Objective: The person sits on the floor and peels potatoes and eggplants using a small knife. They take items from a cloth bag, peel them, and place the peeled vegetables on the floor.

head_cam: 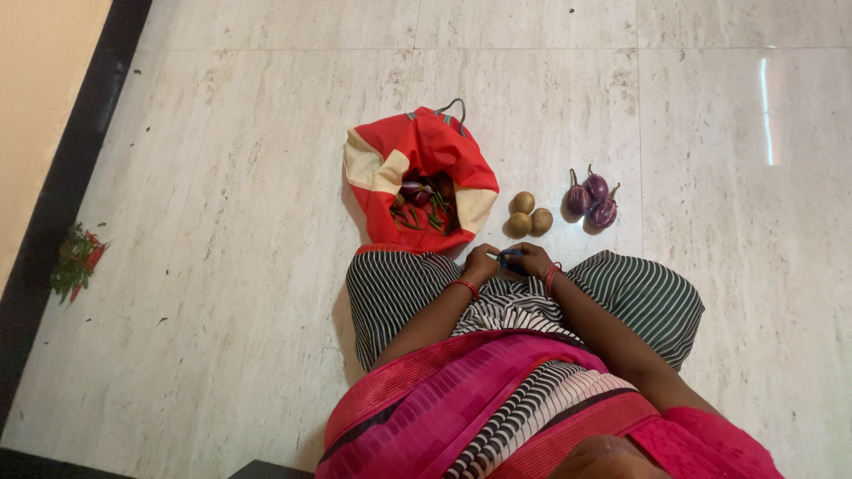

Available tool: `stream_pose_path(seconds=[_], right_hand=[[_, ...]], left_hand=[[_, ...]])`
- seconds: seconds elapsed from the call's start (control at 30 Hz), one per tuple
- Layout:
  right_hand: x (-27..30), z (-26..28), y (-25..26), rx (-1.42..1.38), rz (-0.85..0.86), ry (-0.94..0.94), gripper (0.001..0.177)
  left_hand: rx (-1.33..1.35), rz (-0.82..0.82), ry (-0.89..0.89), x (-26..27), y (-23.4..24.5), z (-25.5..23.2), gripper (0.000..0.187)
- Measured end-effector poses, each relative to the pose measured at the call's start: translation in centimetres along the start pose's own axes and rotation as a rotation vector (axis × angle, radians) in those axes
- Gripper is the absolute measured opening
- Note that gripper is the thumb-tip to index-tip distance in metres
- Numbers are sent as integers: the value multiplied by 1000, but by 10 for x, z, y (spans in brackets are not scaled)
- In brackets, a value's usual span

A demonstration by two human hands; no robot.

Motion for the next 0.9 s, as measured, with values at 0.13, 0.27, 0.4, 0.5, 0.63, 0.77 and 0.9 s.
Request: stream_pose_path(seconds=[0.13,0.27,0.4,0.5,0.63,0.77,0.9], right_hand=[[0,-3,-12,-12,114,-39,31],[0,-6,-20,-32,173,-51,31],[-2,-8,-18,-73,146,-49,30],[-2,-6,-9,-32,68,-6,29],[-2,-1,0,-97,10,27,32],[-2,1,0,-2,4,32,32],[-1,0,-4,39,34,19,32]], left_hand=[[17,-74,-5,0,9,0,25],[-9,-68,2,-2,9,1,28],[-98,10,-57,0,1,-3,29],[-136,66,-138,2,-6,-9,28],[-149,141,-172,2,-13,-13,24],[-93,186,-121,2,-17,-7,25],[-75,200,-99,1,-16,-3,26]])
Point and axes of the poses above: each hand's wrist, its own x-axis away from the middle knuckle, its own y-axis out of the back of the hand, z = x × y, the point moved 10 cm from there along -x, towards the middle knuckle, and after that the axes turned 1 degree about y, right-handed, at the moved point
